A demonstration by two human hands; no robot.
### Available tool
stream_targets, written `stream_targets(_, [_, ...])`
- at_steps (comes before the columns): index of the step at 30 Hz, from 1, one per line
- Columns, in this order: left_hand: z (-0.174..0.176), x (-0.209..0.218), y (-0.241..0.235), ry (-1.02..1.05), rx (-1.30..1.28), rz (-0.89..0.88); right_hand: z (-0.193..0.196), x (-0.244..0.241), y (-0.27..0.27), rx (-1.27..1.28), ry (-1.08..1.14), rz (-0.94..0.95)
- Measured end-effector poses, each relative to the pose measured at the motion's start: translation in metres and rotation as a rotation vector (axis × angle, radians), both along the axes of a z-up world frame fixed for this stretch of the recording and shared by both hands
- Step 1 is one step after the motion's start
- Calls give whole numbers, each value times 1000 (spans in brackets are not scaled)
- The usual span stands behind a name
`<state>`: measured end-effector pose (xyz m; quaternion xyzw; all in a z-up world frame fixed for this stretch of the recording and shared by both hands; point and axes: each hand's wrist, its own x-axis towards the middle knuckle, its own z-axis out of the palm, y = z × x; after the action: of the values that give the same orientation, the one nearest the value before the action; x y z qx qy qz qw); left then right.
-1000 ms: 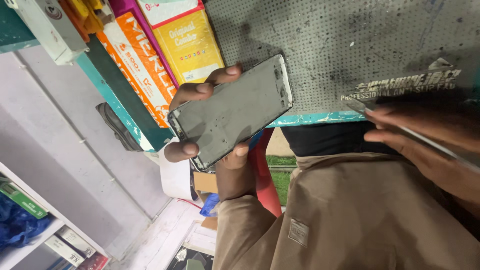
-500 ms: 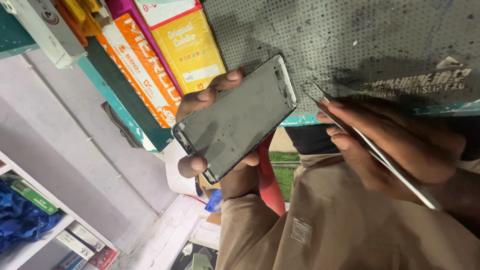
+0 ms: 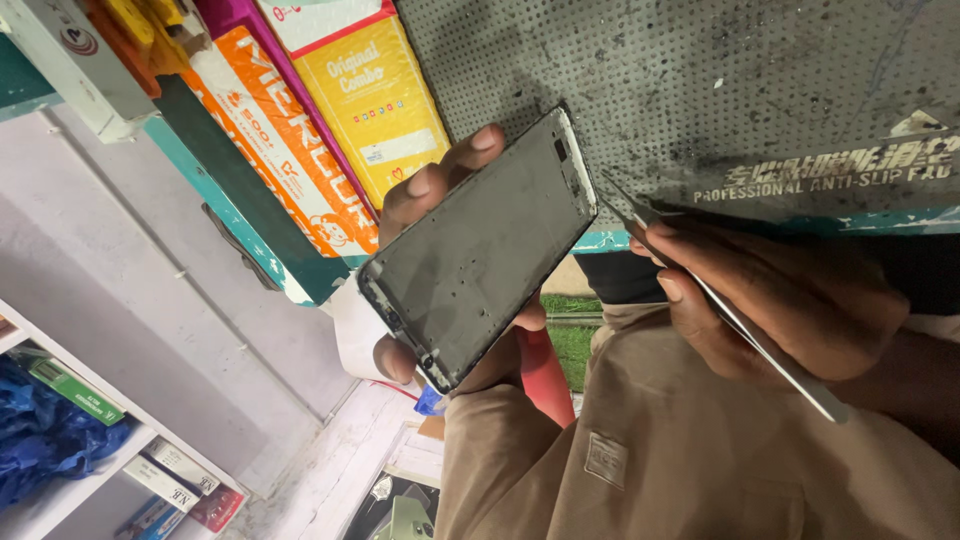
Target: The person cleans the inside of a disassembled smartphone frame using a metal tool and a liquid from a bottle. They scrape along the edges and corners, apply liquid, and wipe the surface with their finger.
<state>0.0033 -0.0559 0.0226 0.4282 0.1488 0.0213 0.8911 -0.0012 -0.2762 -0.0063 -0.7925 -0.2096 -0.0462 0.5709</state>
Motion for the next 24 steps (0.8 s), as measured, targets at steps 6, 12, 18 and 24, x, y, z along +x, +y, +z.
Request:
stream_targets(6, [3,1,-1,4,8,17,1,2,-2,-37,-56,15])
stream_targets(12, [-14,2,19,-111,-82,-181,-5,-2,3,-19,-56,67])
stream_targets(18, [-25,7,25,-147,-76,-224,3,2,8,34,19,24])
stream_targets(24, [-30,6,32,-215,-101,-251,9,6,15,56,68,-8])
